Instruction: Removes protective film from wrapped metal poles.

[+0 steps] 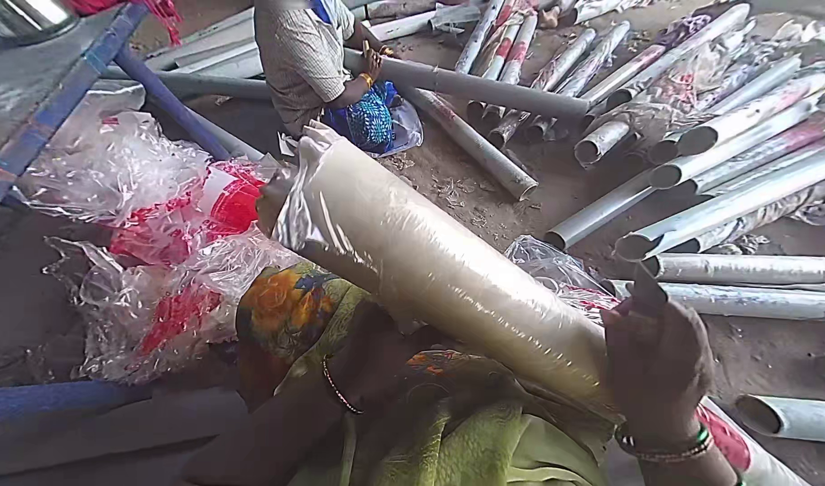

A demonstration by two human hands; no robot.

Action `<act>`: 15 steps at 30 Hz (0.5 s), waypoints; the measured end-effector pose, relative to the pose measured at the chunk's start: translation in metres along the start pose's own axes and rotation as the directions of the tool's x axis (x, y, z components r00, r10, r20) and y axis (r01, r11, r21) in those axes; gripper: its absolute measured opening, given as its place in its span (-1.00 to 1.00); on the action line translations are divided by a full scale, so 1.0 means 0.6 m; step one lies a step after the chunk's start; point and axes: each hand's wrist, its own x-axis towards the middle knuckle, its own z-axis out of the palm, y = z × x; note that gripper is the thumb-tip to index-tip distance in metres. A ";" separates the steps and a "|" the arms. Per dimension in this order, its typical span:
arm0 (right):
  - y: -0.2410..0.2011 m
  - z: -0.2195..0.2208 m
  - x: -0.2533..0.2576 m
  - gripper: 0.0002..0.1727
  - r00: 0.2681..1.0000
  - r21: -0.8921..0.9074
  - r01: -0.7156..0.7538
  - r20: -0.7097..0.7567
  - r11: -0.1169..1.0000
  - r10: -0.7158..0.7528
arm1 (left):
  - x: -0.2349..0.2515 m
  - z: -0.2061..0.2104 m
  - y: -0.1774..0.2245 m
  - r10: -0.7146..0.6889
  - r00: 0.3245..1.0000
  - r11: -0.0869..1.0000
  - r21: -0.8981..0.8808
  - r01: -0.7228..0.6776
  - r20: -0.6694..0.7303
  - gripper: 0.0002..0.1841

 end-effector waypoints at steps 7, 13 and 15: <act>0.000 0.004 0.046 -0.57 0.997 -0.004 -0.079 0.006 0.997 0.079 | 0.063 0.000 0.038 0.072 0.995 0.997 0.000 -0.072 0.064 -0.48; -0.014 0.025 0.020 -0.73 0.983 -0.084 0.063 -0.167 0.994 -0.077 | 0.050 -0.001 0.042 0.158 0.984 0.981 -0.125 -0.148 0.079 -0.59; -0.015 0.027 0.017 -0.73 0.978 -0.101 0.083 -0.185 0.991 -0.101 | 0.045 0.003 0.048 0.188 0.978 0.971 -0.169 -0.171 0.093 -0.66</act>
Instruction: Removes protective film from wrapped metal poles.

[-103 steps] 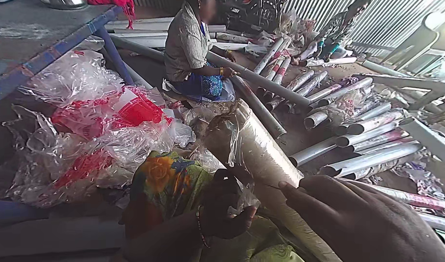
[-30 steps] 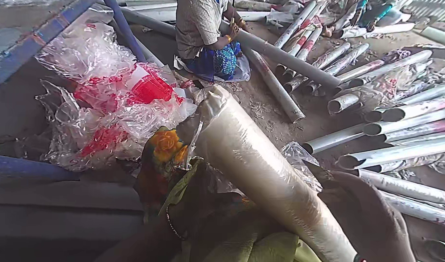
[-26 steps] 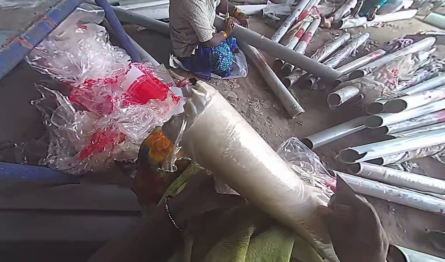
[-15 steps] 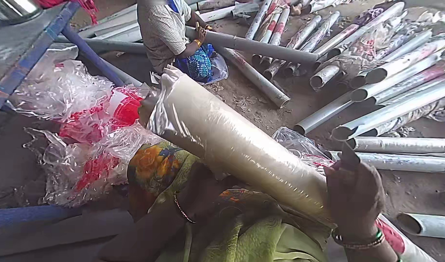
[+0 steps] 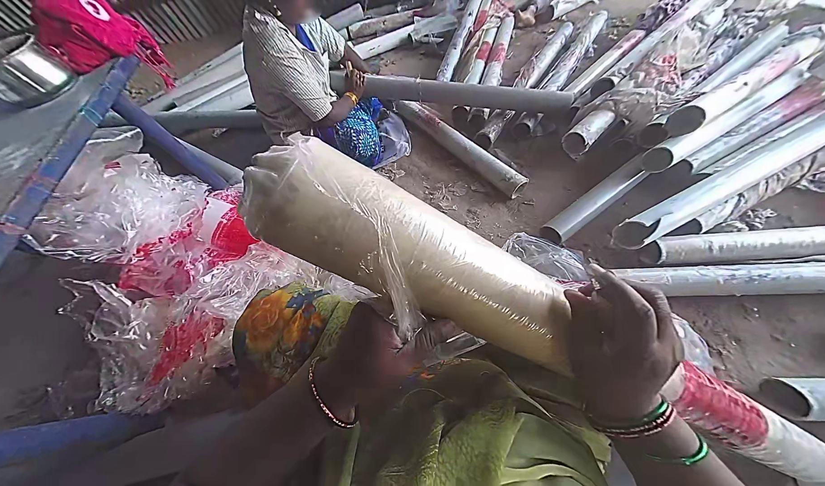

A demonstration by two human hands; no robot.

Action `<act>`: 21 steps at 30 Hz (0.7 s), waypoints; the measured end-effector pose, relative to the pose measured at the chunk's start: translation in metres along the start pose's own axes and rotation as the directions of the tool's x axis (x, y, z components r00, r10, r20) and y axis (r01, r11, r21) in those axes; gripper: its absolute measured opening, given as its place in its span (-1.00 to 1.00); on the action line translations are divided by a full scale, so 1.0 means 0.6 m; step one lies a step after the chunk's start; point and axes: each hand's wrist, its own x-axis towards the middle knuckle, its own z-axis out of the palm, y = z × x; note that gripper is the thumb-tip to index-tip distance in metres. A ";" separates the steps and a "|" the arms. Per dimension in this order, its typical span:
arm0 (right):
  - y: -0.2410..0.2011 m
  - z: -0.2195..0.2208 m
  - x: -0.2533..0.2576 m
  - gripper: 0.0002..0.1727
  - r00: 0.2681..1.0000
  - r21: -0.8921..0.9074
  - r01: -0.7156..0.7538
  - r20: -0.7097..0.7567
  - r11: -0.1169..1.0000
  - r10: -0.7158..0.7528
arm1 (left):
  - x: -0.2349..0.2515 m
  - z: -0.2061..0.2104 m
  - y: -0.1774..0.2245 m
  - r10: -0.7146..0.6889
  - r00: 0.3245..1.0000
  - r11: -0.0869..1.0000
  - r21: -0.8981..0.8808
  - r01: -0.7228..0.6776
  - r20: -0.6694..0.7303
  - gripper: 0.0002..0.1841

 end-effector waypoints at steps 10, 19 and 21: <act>-0.002 -0.007 -0.005 -0.73 0.999 -0.009 -0.014 -0.052 1.000 0.013 | 0.008 0.011 0.065 0.122 0.975 0.968 -0.238 -0.076 0.185 -0.79; 0.007 -0.005 0.007 -0.70 0.999 0.044 -0.049 -0.002 0.998 0.049 | 0.039 0.017 0.054 0.289 0.907 0.939 -0.276 -0.205 0.306 -0.58; 0.008 -0.003 0.000 -0.67 0.998 0.160 -0.061 0.037 0.985 0.055 | 0.032 0.010 0.041 0.272 0.894 0.947 -0.264 -0.183 0.356 -0.50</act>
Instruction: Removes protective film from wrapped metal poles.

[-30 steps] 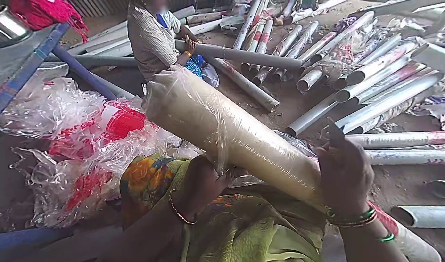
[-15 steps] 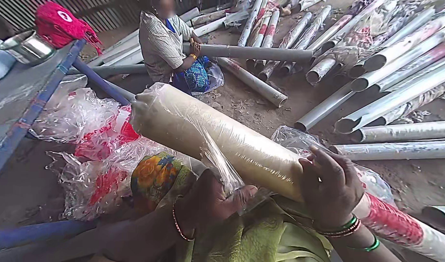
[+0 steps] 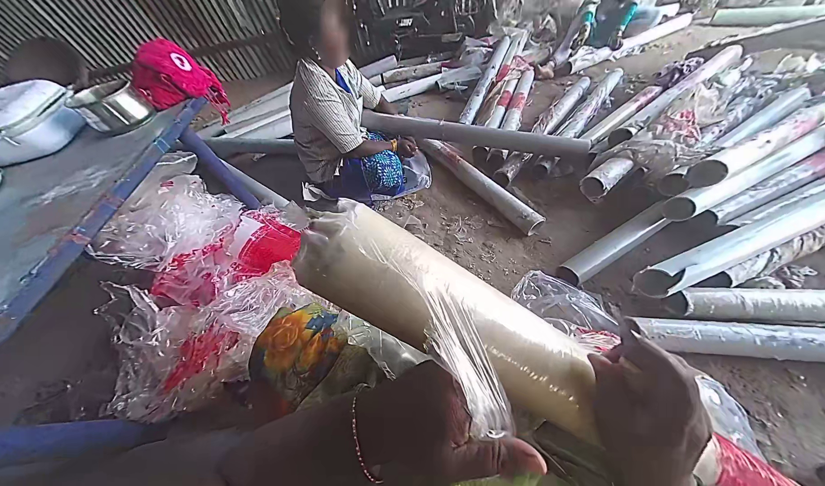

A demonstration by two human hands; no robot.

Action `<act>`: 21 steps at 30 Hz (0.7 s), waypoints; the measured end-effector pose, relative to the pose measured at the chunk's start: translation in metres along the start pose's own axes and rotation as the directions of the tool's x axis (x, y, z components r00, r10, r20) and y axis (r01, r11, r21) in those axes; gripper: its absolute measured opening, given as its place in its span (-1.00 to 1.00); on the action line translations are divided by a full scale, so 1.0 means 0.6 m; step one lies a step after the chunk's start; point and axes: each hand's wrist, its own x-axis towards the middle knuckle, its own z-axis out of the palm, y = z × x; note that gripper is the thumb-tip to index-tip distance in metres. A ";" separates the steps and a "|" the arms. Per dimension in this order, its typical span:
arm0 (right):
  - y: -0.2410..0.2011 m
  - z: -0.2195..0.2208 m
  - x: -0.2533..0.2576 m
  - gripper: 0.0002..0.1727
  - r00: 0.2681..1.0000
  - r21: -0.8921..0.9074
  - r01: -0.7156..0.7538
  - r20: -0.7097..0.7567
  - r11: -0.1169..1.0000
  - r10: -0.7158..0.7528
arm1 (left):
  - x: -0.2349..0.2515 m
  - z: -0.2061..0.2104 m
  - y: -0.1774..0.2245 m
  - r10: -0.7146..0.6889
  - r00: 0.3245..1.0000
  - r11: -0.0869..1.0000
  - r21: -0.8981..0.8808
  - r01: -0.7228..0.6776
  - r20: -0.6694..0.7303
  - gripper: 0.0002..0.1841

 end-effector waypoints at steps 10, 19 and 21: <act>-0.015 -0.015 0.069 -0.60 0.906 0.430 -0.206 0.424 0.879 0.006 | -0.023 -0.012 0.012 -0.003 0.998 0.994 0.109 -0.003 0.058 -0.34; -0.099 0.038 0.075 -0.62 0.884 0.709 -0.050 0.360 0.704 -0.299 | -0.083 -0.045 0.049 -0.352 0.854 0.935 0.177 0.306 0.382 -0.30; -0.106 0.036 0.060 -0.61 0.873 0.738 -0.035 0.351 0.674 -0.338 | -0.103 -0.058 0.057 -0.480 0.760 0.876 0.197 0.440 0.438 -0.37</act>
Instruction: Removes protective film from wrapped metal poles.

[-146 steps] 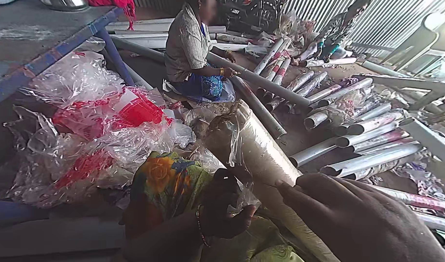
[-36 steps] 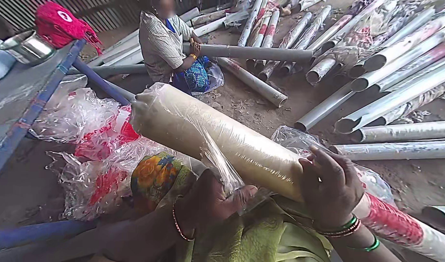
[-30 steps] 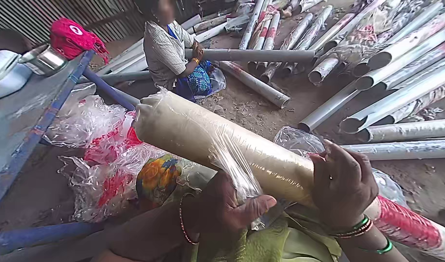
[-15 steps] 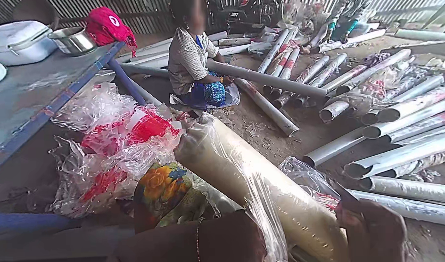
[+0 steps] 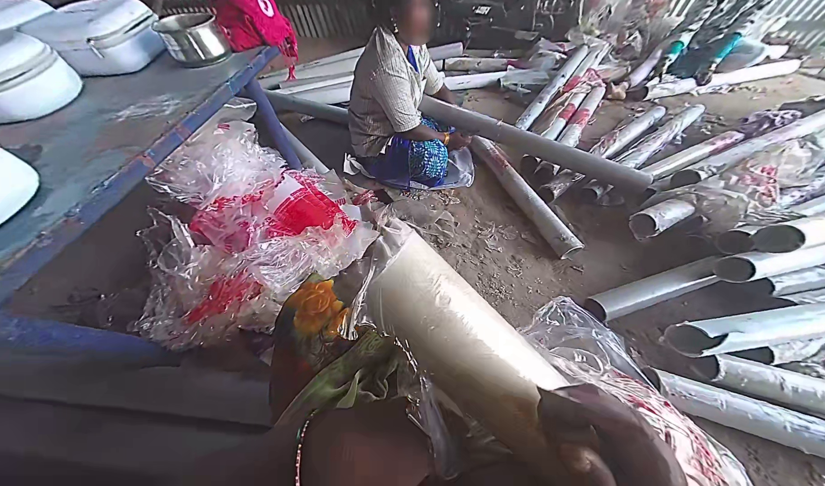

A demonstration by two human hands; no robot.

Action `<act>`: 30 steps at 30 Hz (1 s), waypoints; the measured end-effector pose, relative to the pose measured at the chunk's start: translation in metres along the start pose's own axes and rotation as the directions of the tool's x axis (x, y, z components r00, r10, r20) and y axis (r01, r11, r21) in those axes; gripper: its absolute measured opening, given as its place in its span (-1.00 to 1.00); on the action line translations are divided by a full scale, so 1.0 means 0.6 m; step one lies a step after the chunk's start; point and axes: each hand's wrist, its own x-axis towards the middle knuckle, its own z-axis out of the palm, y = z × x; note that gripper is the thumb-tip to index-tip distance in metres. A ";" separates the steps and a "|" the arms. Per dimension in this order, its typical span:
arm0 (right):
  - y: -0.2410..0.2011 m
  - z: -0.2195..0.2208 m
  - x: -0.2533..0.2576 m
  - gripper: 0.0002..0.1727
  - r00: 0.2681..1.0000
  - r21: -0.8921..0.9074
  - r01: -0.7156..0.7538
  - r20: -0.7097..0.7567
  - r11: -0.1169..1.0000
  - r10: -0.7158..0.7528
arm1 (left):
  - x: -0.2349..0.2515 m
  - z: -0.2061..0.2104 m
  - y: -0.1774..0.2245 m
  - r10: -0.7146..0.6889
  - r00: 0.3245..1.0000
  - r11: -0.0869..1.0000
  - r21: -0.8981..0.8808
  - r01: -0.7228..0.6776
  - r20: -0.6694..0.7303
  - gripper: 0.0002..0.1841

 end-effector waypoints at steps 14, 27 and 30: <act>0.012 -0.010 -0.015 -0.64 0.999 -0.019 0.040 -0.029 0.999 -0.041 | -0.068 0.047 -0.047 -0.330 0.724 0.855 -0.517 -0.043 -0.606 -0.30; 0.018 -0.021 -0.005 -0.62 0.997 -0.120 0.075 -0.008 0.990 -0.077 | -0.012 0.032 -0.038 0.017 0.456 0.978 0.108 0.176 -0.890 -0.35; 0.026 -0.027 -0.002 -0.61 0.996 -0.126 0.091 0.017 0.988 -0.089 | 0.008 0.029 -0.025 0.139 0.489 0.979 0.194 0.063 -0.861 -0.51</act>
